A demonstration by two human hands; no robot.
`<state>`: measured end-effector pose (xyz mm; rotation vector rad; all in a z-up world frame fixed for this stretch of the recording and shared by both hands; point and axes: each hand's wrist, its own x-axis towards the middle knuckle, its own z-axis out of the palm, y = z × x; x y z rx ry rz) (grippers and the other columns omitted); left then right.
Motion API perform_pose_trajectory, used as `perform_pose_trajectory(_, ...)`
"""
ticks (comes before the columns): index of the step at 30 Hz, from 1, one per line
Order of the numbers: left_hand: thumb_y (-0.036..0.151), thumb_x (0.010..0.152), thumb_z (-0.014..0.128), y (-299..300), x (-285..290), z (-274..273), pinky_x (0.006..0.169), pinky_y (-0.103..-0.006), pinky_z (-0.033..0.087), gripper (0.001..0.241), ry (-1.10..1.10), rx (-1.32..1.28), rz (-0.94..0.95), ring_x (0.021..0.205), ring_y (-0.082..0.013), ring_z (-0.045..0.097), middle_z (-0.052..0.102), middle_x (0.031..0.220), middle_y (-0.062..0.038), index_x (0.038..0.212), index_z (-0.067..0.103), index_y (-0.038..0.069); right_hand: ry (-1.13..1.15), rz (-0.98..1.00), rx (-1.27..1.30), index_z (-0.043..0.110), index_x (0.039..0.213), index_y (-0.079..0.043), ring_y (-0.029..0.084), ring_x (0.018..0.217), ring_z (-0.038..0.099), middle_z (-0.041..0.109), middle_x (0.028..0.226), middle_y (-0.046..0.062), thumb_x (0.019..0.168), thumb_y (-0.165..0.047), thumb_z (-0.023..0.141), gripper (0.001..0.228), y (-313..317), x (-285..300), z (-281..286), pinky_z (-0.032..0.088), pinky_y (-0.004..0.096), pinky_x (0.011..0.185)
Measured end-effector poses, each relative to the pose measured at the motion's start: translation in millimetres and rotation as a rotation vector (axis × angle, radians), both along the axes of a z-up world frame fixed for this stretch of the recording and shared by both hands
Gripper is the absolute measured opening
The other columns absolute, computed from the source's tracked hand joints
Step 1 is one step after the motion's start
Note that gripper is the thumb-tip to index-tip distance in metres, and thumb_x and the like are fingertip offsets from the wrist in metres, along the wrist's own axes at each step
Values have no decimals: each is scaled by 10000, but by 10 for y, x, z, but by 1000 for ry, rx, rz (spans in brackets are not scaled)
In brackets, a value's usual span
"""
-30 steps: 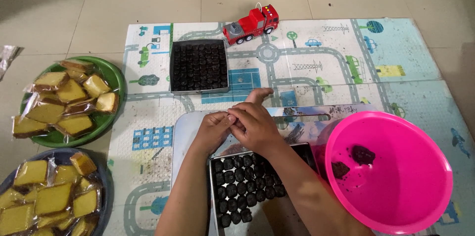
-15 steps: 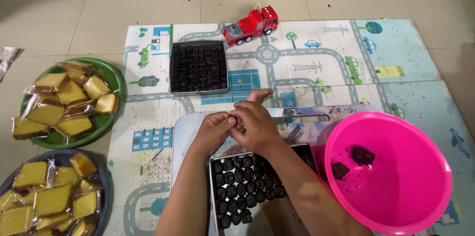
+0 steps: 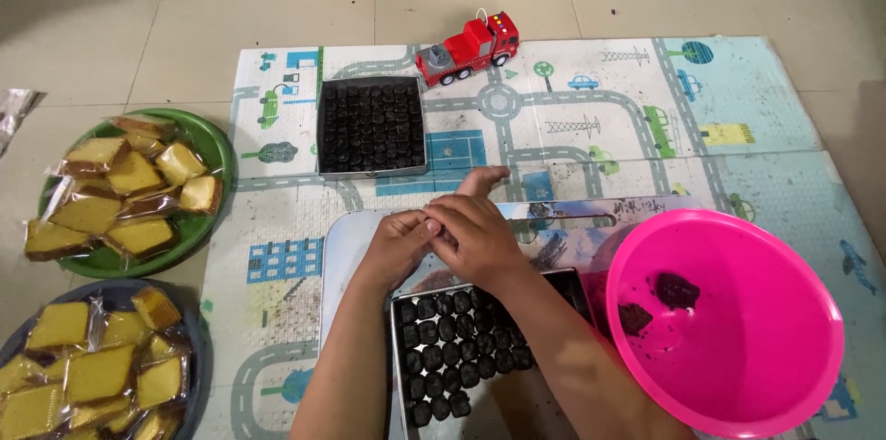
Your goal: The person shapes small pieces of dark dough by hand and places them in a square metal tray, while other pieces of dough remain in a pink bowl.
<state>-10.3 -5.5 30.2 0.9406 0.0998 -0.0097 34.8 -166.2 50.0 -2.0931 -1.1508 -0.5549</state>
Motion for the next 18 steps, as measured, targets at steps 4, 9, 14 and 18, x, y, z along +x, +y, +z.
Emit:
perform_pose_trajectory(4,45,931,746,34,16,-110,640,-354,613,152,8,-56,-32,628,-215,687,661,692,-154,839,699,-66,-23,34,50,692,1225,-105,277,1029,696,687,1158,49,925,-120,748,305,-9,-7,55,515,434,859)
perform_pose_trajectory(9,57,926,750,42,23,-158,674,-357,626,136,17,-86,-59,662,-218,706,693,764,-154,918,706,-72,-101,-21,15,728,1221,-183,189,988,707,701,1146,-38,884,-212,790,343,0,29,15,518,375,845)
perform_pose_trajectory(14,367,1025,605,87,168,-455,704,-351,635,396,-89,-263,-71,758,-249,746,742,946,-163,1101,722,-3,-121,-22,34,713,1218,-152,256,863,660,639,1068,22,920,-256,774,321,66,-95,370,512,435,765)
perform_pose_trajectory(18,511,1048,506,51,150,-479,831,-346,640,585,-156,-213,-49,889,-216,769,751,1010,-123,1234,693,-11,5,68,57,703,1181,-110,266,792,607,541,948,-12,969,-218,763,245,4,-445,718,512,421,705)
